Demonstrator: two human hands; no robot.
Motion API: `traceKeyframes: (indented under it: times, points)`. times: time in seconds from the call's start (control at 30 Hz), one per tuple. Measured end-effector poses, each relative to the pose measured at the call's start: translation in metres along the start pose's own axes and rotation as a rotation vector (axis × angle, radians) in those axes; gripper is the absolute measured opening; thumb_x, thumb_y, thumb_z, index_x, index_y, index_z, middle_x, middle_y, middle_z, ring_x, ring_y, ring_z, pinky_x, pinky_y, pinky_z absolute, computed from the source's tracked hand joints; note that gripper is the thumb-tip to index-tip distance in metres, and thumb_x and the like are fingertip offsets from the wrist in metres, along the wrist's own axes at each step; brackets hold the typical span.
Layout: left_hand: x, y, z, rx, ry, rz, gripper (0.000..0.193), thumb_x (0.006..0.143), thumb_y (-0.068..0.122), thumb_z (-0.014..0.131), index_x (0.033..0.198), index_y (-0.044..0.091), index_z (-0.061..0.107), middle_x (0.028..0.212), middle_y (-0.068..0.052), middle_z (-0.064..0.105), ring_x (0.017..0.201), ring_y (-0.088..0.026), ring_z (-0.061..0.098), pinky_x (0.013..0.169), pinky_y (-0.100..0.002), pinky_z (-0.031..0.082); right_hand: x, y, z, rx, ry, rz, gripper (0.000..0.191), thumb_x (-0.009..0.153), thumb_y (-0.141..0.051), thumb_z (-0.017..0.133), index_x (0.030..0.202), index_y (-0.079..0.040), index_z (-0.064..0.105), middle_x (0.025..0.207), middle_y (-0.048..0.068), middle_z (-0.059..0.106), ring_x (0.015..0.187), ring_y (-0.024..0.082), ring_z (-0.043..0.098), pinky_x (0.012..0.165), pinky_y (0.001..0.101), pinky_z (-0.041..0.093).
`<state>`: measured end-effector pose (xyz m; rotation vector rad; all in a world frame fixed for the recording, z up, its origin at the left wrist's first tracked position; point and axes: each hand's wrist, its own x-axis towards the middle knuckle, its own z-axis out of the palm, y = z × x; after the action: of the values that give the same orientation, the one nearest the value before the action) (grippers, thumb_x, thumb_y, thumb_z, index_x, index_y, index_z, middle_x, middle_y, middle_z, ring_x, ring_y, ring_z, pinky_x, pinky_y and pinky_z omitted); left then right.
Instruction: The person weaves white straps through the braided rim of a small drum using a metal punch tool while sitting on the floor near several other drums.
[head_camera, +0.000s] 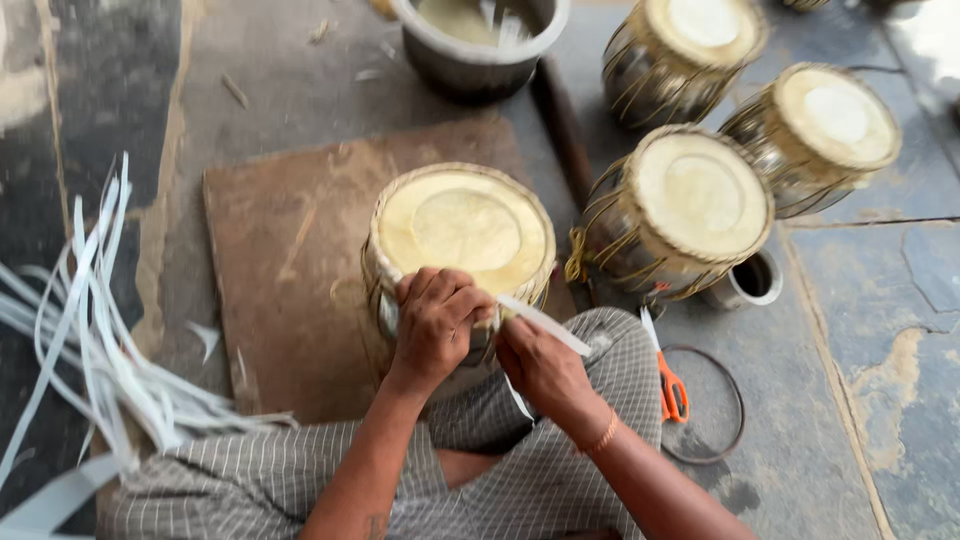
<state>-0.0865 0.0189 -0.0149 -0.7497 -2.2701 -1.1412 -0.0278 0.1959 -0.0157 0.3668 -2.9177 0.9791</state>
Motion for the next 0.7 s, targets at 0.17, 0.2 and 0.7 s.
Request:
traceKeyframes:
  times: [0.17,0.2,0.7]
  points:
    - [0.013,-0.007,-0.008,-0.004,-0.071,0.005,0.017,0.086,0.027,0.077,0.1,0.019,0.074,0.097,0.005,0.064,0.099,-0.019,0.058,0.097,-0.039,0.033,-0.058,0.015,-0.022,0.102,-0.288,-0.094,0.028,0.094,-0.023,0.07,0.081,-0.003,0.056,0.076,0.014,0.057,0.072,0.035,0.06,0.066,0.0465,0.049]
    - [0.011,-0.01,-0.012,0.007,-0.089,0.002,0.018,0.085,0.029,0.078,0.1,0.019,0.074,0.096,0.003,0.063,0.099,-0.02,0.057,0.097,-0.04,0.032,-0.082,0.021,-0.026,0.143,-0.405,-0.138,0.028,0.093,-0.024,0.071,0.082,-0.003,0.057,0.077,0.013,0.058,0.073,0.034,0.061,0.067,0.0465,0.049]
    - [0.015,-0.008,0.021,0.173,0.002,-0.188,0.024,0.09,0.036,0.078,0.078,0.016,0.074,0.082,0.0,0.059,0.088,-0.02,0.054,0.094,-0.042,0.032,-0.155,0.023,-0.079,0.462,-0.434,0.197,0.055,0.095,-0.034,0.069,0.139,-0.004,0.058,0.101,0.011,0.067,0.09,0.023,0.065,0.077,0.0357,0.053]
